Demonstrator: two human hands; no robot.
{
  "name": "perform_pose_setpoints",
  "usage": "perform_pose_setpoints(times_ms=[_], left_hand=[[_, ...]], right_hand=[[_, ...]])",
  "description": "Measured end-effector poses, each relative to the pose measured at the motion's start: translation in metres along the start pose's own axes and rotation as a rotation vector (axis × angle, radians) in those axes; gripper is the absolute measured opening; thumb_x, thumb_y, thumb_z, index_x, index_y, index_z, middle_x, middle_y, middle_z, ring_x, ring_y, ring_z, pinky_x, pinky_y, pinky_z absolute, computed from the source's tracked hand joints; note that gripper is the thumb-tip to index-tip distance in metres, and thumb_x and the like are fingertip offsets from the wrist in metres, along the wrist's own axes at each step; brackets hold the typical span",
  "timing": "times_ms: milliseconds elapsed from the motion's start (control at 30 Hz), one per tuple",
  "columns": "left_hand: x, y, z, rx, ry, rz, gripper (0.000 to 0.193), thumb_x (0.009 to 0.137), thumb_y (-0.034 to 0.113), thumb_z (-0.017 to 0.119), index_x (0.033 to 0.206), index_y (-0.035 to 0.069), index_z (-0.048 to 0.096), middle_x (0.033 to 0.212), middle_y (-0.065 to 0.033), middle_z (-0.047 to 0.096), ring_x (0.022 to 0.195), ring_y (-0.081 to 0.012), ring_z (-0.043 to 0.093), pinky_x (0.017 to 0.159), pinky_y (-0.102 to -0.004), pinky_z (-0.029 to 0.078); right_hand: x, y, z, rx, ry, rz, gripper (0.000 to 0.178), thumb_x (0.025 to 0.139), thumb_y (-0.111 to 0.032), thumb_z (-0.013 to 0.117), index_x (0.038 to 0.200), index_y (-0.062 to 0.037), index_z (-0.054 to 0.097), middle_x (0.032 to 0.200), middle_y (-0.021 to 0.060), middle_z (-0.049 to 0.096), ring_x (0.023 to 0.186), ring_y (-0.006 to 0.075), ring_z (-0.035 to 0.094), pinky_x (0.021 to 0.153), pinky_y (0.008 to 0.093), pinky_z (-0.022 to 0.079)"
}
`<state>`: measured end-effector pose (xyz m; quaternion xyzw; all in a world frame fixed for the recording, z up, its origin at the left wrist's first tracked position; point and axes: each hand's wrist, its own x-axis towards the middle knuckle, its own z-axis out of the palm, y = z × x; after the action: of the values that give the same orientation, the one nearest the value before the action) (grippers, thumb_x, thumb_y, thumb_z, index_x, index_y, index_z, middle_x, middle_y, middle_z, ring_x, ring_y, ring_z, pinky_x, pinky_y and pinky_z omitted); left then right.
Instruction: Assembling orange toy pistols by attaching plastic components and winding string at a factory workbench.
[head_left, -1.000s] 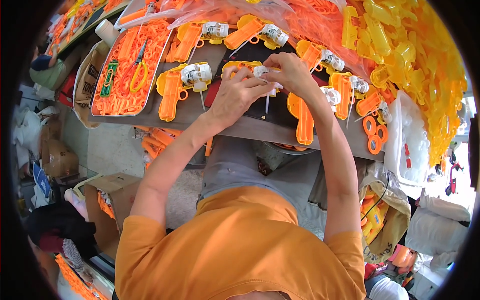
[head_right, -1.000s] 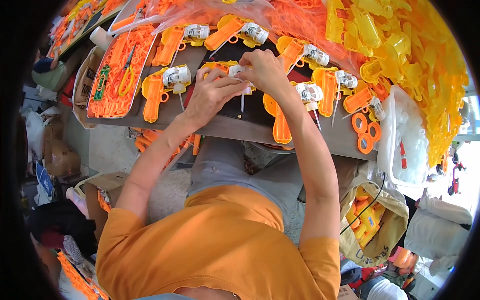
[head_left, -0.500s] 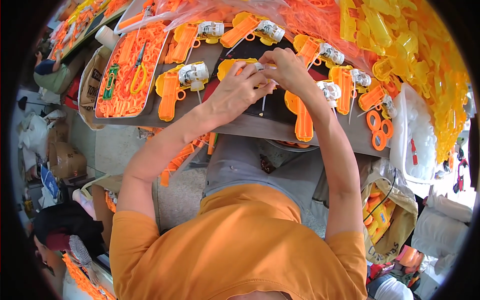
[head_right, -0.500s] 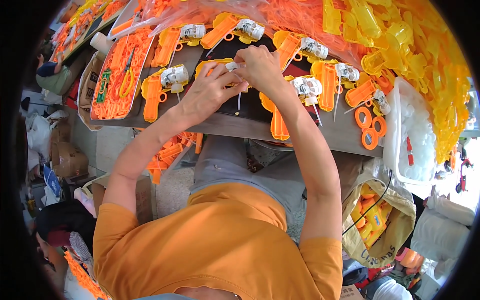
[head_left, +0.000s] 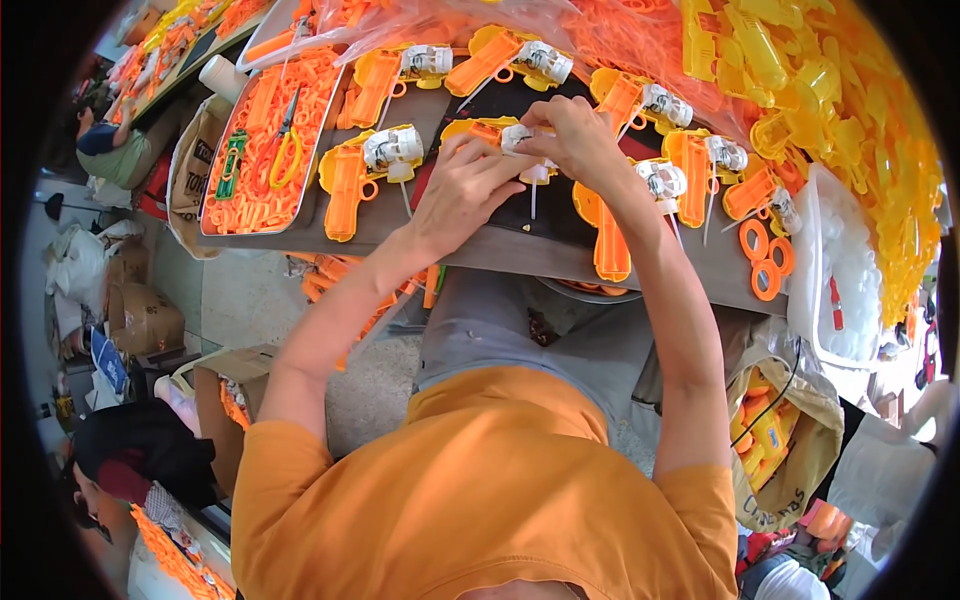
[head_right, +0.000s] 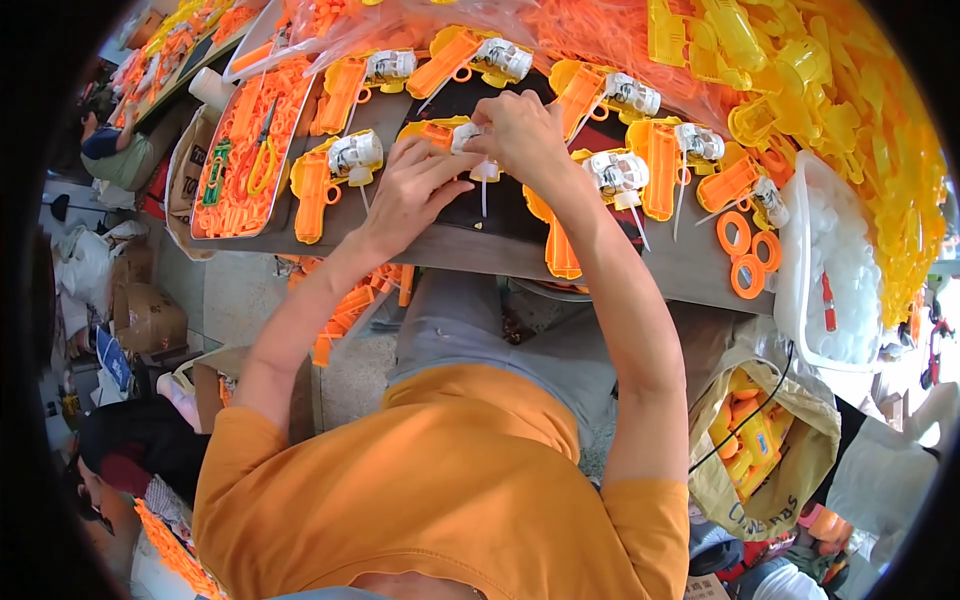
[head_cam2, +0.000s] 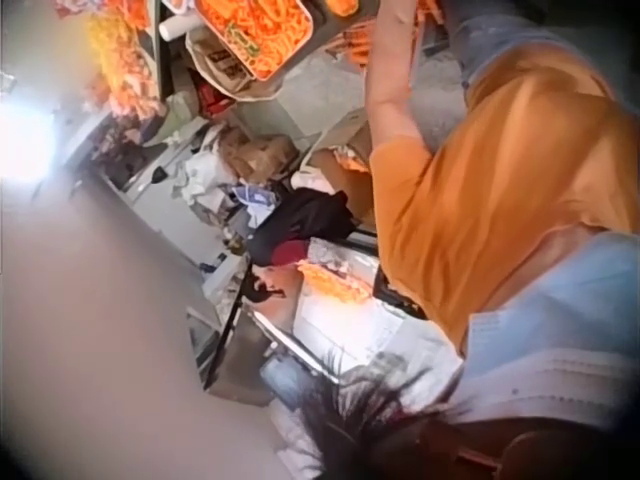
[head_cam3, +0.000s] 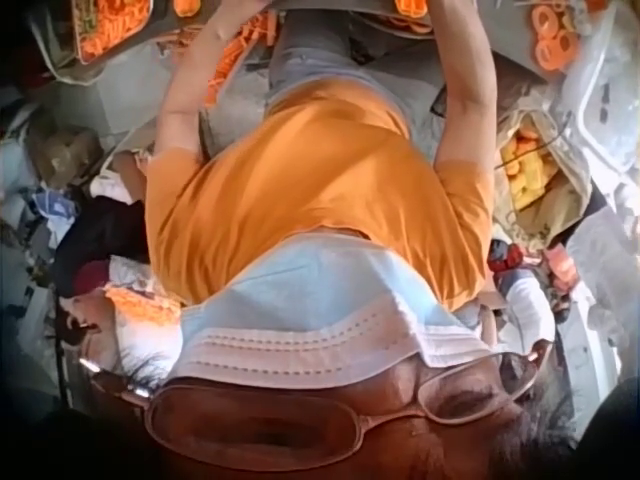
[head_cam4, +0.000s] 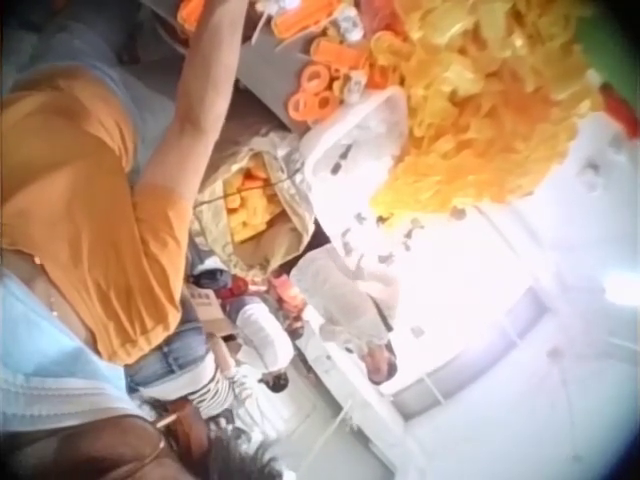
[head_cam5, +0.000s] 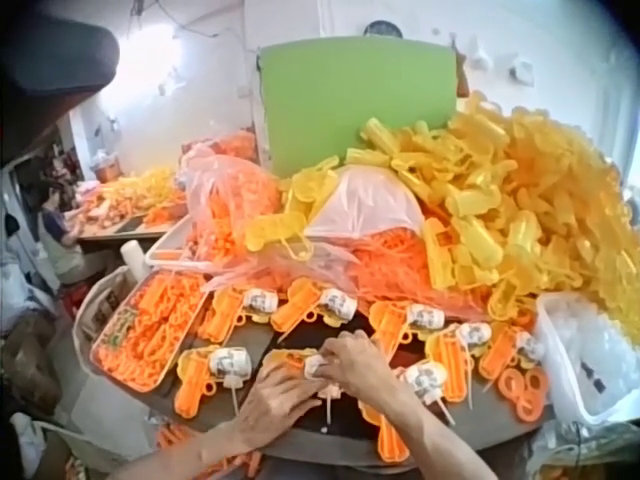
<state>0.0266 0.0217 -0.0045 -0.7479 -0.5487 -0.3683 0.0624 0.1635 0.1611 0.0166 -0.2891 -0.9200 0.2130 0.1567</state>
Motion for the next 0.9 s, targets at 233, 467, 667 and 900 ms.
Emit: perform_pose_setpoints(times_ms=[233,467,667,900], left_hand=[[0.000,-0.010,-0.001,-0.056,-0.030,-0.118,0.046,0.072,0.013,0.078,0.111,0.009,0.056,0.117,-0.0090,0.057,0.113,-0.0314,0.049,0.097,-0.0412,0.039],[-0.007,-0.012,0.003,-0.081,0.041,-0.123,0.044,0.071,0.008,0.076,0.110,0.007,0.054,0.113,-0.0085,0.057,0.114,-0.0320,0.046,0.100,-0.0418,0.038],[-0.002,-0.007,0.007,-0.127,0.056,-0.162,0.043,0.073,0.007,0.076,0.110,0.009,0.055,0.116,-0.0089,0.057,0.116,-0.0316,0.047,0.101,-0.0422,0.038],[-0.007,-0.009,0.007,-0.073,0.034,-0.139,0.041,0.073,0.006,0.075,0.109,0.011,0.056,0.118,-0.0074,0.055,0.116,-0.0322,0.045,0.100,-0.0423,0.038]], right_hand=[[-0.008,-0.003,-0.005,-0.003,0.025,0.011,0.037,0.078,-0.036,0.073,0.102,-0.0083,0.070,0.099,0.0092,0.066,0.102,0.0298,0.056,0.088,0.0435,0.039],[-0.074,-0.057,0.005,-0.331,0.442,0.016,0.026,0.074,-0.023,0.076,0.092,-0.0065,0.067,0.104,0.0063,0.057,0.103,0.0252,0.050,0.097,0.0443,0.031],[-0.089,-0.049,0.041,-0.466,0.369,0.024,0.023,0.070,-0.014,0.076,0.088,-0.0045,0.066,0.111,0.0053,0.053,0.109,0.0241,0.046,0.098,0.0463,0.028],[-0.097,-0.061,0.043,-0.390,0.385,0.020,0.019,0.068,-0.008,0.076,0.084,-0.0037,0.065,0.108,0.0048,0.054,0.107,0.0238,0.047,0.097,0.0439,0.029]])
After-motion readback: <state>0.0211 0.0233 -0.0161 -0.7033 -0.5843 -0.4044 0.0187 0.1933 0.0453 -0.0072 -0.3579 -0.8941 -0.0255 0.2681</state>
